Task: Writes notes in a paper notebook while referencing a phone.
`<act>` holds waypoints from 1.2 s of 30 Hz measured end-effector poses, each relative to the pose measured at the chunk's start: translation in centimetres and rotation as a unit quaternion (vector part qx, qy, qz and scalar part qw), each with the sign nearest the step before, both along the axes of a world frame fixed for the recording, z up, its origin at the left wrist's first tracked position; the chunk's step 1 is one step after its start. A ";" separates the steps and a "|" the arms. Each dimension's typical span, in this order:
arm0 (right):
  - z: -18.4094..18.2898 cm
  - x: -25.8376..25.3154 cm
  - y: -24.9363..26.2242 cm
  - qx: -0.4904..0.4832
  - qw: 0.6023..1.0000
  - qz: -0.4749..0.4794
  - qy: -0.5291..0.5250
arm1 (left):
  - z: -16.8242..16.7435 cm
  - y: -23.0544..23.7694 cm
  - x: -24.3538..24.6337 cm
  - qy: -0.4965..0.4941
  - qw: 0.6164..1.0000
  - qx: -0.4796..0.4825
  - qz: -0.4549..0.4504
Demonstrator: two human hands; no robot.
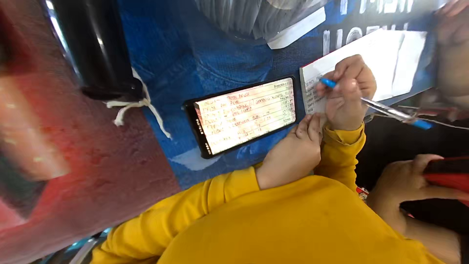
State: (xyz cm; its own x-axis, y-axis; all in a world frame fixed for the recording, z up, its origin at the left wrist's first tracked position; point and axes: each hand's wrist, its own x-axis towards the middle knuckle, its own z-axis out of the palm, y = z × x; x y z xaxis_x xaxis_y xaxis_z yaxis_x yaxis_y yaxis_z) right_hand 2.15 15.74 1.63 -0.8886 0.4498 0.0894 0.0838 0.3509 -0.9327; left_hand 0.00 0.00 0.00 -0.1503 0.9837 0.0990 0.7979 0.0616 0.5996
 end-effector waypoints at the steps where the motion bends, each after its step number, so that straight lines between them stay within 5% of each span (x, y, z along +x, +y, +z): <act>1: 2.3 -0.9 -2.3 -0.023 0.994 -0.080 -0.065 | 0.0 -0.1 0.0 -0.008 1.000 0.000 0.007; 3: 3.0 -1.5 -3.1 -0.015 0.990 -0.115 -0.083 | 0.0 -0.1 0.2 -0.024 1.000 0.003 0.019; 6: -1.1 -0.1 1.0 0.025 0.998 0.040 0.038 | -0.1 0.0 0.3 -0.026 0.999 0.003 0.024; 20: -2.9 -0.1 0.8 0.129 0.985 -0.057 0.105 | -0.4 0.0 0.3 0.011 0.999 0.031 0.037; 24: 2.9 -2.2 -3.9 0.062 0.972 -0.205 -0.097 | -0.2 -0.2 0.1 0.019 0.998 0.042 0.042; 27: -2.3 -0.2 0.1 0.124 0.985 -0.089 0.080 | -0.3 -0.1 0.2 0.028 0.998 0.036 0.033; 36: -2.8 0.0 1.2 0.107 0.987 -0.067 0.096 | -0.2 0.0 0.1 0.000 0.999 0.022 0.029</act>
